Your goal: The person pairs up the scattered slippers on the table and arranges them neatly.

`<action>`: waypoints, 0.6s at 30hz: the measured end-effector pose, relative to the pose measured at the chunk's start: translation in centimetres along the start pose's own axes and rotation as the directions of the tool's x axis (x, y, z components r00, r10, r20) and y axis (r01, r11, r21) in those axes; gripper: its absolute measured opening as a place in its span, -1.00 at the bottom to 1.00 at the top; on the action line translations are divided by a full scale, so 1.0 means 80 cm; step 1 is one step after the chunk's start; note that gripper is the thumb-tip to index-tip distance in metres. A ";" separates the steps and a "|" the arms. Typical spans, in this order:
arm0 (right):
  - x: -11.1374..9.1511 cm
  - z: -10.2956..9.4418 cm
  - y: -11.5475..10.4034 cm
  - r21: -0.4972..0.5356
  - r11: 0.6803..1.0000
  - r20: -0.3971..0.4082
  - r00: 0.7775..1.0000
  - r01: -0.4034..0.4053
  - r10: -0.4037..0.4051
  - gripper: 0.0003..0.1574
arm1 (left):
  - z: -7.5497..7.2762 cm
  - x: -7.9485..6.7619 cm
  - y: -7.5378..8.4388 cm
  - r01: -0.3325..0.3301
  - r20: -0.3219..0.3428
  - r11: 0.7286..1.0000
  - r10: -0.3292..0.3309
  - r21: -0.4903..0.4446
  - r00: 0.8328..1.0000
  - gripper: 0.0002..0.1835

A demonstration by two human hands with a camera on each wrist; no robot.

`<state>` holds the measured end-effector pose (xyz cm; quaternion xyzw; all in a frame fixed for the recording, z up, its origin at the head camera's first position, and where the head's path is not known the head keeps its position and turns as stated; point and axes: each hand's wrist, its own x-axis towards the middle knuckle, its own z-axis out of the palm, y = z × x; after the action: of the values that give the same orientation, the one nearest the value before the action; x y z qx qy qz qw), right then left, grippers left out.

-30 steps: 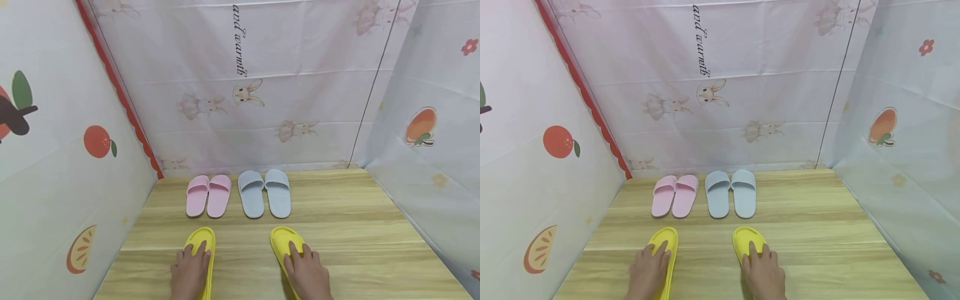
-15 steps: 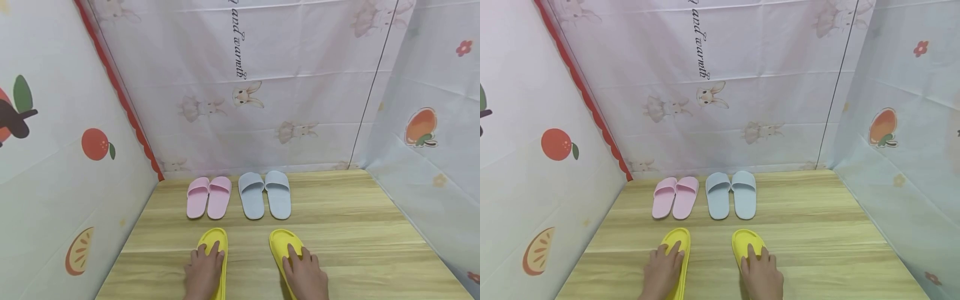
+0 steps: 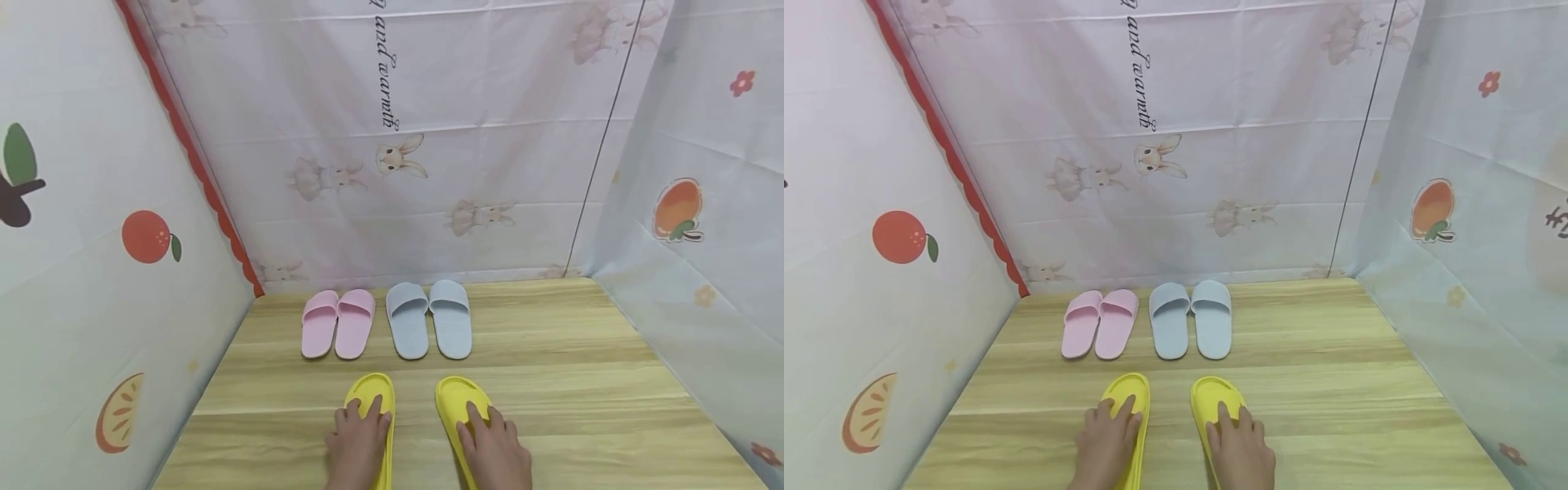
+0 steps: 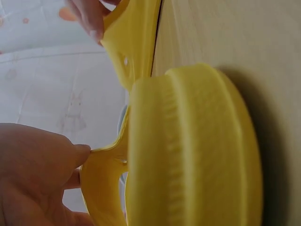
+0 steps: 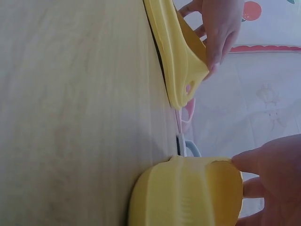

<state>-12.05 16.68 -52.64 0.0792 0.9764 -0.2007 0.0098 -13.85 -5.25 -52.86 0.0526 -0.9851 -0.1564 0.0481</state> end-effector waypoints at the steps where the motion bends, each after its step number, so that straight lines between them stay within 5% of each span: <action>1: 0.000 0.000 -0.001 0.001 1.000 0.005 1.000 -0.005 0.005 -0.31 | 0.001 0.000 0.003 0.003 0.002 1.000 -0.003 -0.001 1.000 -0.51; 18: -0.004 0.002 -0.011 0.016 1.000 -0.009 1.000 -0.025 0.025 -0.29 | 0.014 -0.009 0.045 -0.048 -0.004 0.999 0.048 -0.013 0.999 -0.51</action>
<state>-11.91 15.75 -52.40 0.0922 0.9737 -0.2081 0.0074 -13.60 -1.40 -52.88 0.0289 -0.9849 -0.1616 0.0543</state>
